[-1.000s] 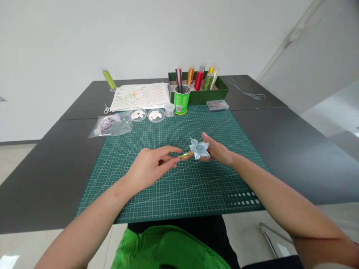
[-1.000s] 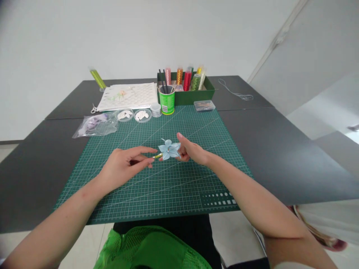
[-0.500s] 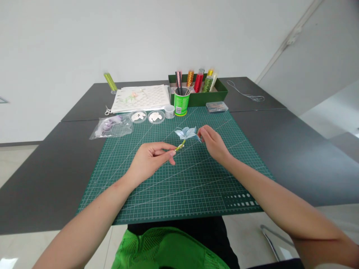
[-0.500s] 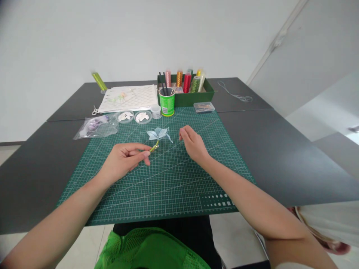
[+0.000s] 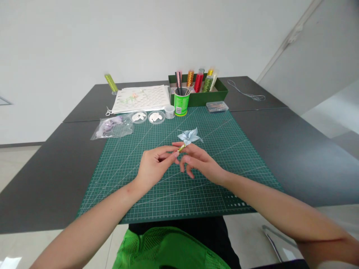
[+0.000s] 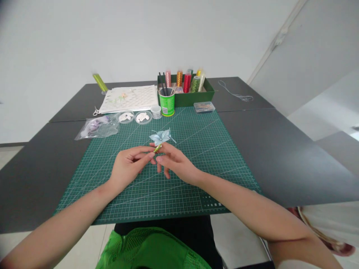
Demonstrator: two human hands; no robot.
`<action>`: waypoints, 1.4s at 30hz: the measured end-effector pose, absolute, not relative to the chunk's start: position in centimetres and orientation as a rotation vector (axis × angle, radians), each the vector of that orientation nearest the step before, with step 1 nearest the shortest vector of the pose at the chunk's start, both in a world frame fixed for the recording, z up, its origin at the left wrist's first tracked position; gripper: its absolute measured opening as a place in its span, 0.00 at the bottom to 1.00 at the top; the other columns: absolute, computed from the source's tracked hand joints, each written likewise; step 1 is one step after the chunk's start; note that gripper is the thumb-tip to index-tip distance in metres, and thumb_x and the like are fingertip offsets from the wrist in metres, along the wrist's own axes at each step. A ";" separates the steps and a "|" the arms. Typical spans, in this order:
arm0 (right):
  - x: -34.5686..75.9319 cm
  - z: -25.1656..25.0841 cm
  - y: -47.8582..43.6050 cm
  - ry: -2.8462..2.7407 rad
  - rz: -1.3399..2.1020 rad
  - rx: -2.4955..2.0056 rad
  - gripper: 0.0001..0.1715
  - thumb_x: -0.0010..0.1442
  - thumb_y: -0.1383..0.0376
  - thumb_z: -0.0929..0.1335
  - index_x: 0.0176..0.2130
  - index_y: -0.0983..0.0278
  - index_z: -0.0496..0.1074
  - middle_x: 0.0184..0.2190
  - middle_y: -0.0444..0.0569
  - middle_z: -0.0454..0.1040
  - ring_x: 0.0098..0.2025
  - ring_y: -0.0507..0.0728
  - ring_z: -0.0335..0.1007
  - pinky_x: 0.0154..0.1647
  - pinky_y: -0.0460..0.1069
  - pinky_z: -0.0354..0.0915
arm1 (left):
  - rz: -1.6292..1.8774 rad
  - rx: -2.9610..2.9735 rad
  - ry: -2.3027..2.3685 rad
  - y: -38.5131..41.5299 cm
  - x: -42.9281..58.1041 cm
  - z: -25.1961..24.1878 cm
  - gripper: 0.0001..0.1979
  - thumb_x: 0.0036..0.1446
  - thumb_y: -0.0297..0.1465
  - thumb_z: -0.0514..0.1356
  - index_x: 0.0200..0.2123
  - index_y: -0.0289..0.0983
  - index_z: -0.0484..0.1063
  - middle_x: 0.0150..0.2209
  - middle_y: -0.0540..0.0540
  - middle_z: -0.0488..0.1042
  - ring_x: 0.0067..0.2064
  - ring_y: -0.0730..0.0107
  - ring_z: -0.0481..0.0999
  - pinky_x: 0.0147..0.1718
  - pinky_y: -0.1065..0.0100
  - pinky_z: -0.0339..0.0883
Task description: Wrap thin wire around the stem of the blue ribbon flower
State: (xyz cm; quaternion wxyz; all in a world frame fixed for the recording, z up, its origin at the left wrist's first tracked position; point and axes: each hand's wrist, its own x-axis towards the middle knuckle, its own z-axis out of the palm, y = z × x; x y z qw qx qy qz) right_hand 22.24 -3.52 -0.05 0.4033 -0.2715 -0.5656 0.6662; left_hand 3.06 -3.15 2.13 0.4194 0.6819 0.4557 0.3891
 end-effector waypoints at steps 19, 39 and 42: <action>22.4 -0.1 -2.4 -1.240 1.323 -1.047 0.16 0.55 0.55 0.77 0.38 0.63 0.80 0.15 0.35 0.56 0.19 0.46 0.42 0.20 0.46 0.44 | 0.783 1.629 1.045 -2.8 3.0 2.0 0.17 0.64 0.38 0.59 0.49 0.36 0.78 0.35 0.44 0.85 0.20 0.77 0.69 0.22 0.73 0.65; 22.8 -0.1 -2.5 -1.529 1.133 -1.083 0.14 0.61 0.56 0.72 0.37 0.65 0.79 0.16 0.37 0.60 0.19 0.46 0.47 0.20 0.45 0.45 | 0.643 1.331 0.833 -2.1 2.7 1.6 0.22 0.65 0.46 0.58 0.41 0.33 0.81 0.16 0.57 0.59 0.17 0.81 0.51 0.17 0.75 0.43; 23.0 0.1 -2.9 -1.769 0.915 -1.073 0.14 0.67 0.60 0.67 0.38 0.64 0.80 0.23 0.43 0.73 0.21 0.47 0.56 0.22 0.44 0.53 | 0.700 1.363 0.869 -2.1 2.6 1.8 0.21 0.65 0.46 0.58 0.40 0.33 0.79 0.16 0.58 0.56 0.17 0.80 0.50 0.17 0.74 0.43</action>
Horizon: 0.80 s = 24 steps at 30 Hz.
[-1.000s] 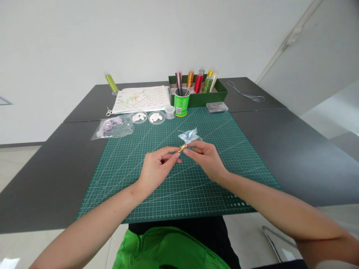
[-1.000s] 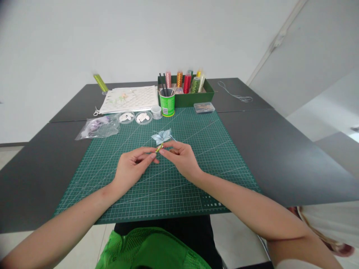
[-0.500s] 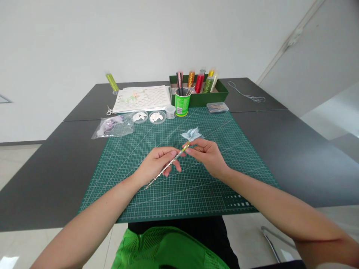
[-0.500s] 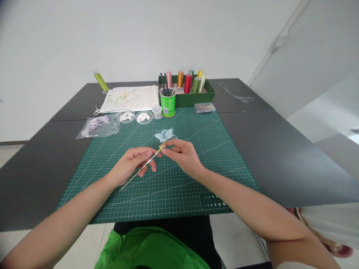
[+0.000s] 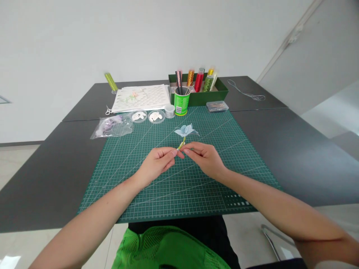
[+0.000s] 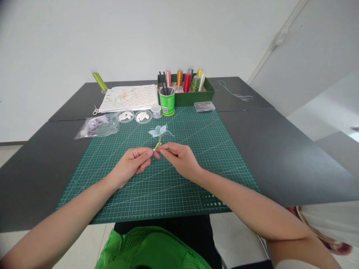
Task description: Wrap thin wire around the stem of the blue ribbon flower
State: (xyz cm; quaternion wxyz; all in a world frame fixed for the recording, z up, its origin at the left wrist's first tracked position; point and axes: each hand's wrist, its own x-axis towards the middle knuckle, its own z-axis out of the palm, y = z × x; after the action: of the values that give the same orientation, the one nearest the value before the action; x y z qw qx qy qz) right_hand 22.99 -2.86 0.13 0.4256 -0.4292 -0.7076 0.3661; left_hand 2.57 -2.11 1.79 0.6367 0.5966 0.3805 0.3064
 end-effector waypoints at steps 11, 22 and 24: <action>25.0 1.3 -3.3 -2.321 0.327 -0.695 0.15 0.72 0.66 0.64 0.41 0.67 0.79 0.27 0.46 0.81 0.22 0.47 0.72 0.24 0.42 0.60 | 0.701 1.550 1.119 -1.0 2.0 2.0 0.14 0.64 0.41 0.58 0.42 0.36 0.72 0.17 0.58 0.64 0.17 0.78 0.56 0.18 0.75 0.48; 26.0 4.3 -3.7 -1.845 0.971 -0.775 0.10 0.64 0.63 0.72 0.41 0.65 0.85 0.15 0.41 0.72 0.14 0.45 0.53 0.13 0.42 0.49 | 0.138 1.857 0.990 -2.3 2.1 2.4 0.13 0.67 0.40 0.57 0.36 0.39 0.76 0.23 0.54 0.77 0.21 0.76 0.66 0.21 0.74 0.55; 25.8 3.9 -3.2 -1.789 0.948 -0.834 0.09 0.62 0.63 0.73 0.41 0.62 0.85 0.21 0.44 0.79 0.17 0.47 0.65 0.16 0.42 0.58 | 0.081 1.807 0.925 -2.6 2.1 2.4 0.13 0.66 0.41 0.57 0.36 0.39 0.77 0.22 0.53 0.76 0.22 0.75 0.66 0.23 0.73 0.56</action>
State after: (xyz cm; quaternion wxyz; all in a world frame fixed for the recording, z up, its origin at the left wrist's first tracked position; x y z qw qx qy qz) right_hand 25.79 -3.18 3.88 0.4583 -0.3387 -0.7261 0.3848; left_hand 2.12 -2.61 2.42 0.5267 0.7561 0.3871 0.0338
